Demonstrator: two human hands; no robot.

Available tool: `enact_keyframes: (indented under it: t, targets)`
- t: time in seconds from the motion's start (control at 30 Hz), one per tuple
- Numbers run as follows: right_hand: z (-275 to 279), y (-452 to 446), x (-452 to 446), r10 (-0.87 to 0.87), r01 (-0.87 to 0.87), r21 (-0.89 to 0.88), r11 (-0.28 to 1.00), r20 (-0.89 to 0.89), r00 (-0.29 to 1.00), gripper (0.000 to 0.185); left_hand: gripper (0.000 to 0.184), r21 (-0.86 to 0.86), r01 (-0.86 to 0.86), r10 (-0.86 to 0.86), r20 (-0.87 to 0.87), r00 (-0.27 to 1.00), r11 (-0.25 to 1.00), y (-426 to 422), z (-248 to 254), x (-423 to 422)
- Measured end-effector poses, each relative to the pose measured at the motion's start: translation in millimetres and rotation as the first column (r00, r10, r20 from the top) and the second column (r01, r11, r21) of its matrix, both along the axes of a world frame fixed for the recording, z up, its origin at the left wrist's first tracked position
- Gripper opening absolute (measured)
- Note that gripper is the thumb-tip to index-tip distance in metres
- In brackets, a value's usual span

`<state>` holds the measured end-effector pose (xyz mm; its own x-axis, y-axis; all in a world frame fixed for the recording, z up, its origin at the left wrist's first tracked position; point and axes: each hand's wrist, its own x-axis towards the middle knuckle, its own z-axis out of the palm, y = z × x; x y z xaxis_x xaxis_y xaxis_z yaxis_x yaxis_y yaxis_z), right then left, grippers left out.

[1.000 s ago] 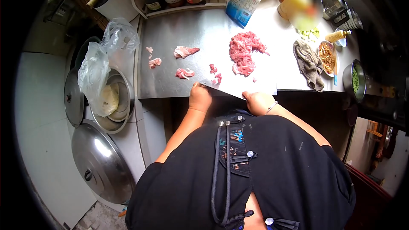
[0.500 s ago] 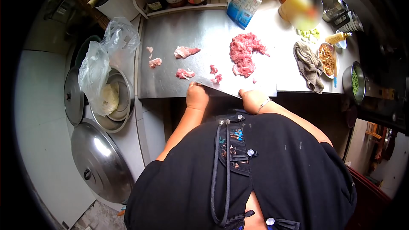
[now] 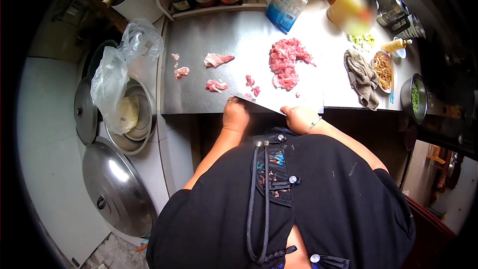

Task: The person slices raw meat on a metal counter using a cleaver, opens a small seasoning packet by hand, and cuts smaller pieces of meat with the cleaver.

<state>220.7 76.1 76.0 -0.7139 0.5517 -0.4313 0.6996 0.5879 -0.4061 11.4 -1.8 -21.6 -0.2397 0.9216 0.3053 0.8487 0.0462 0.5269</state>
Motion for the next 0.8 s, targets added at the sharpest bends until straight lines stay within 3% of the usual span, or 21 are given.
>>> enact_keyframes:
  t: [0.07,0.4,0.5,0.57,0.8]
  targets:
    - [2.3,0.8,1.2,0.002,-0.002,-0.007,1.0,0.005,1.0,0.013,0.011,-0.018,0.013,-0.015,-0.088,0.996,1.0,-0.4,-8.4,-1.3]
    - [-4.7,4.8,7.6,0.077,-0.075,0.098,0.992,-0.014,0.997,0.019,0.011,-0.063,0.075,-0.082,-0.111,0.99,0.995,2.7,5.8,0.1]
    - [0.7,5.3,-0.9,0.056,-0.058,0.027,0.998,0.066,0.996,0.021,0.012,-0.041,0.093,-0.097,-0.093,0.991,0.995,4.4,0.7,-1.3]
    - [6.2,7.1,-16.3,-0.052,0.068,-0.109,0.992,0.144,0.988,0.018,0.013,-0.009,0.034,-0.035,-0.061,0.998,0.999,5.9,-0.9,0.2]
    - [1.3,9.7,-41.6,0.021,-0.015,-0.058,0.998,0.112,0.993,0.023,0.016,-0.043,0.014,-0.019,-0.125,0.992,0.999,4.5,-0.9,3.3]
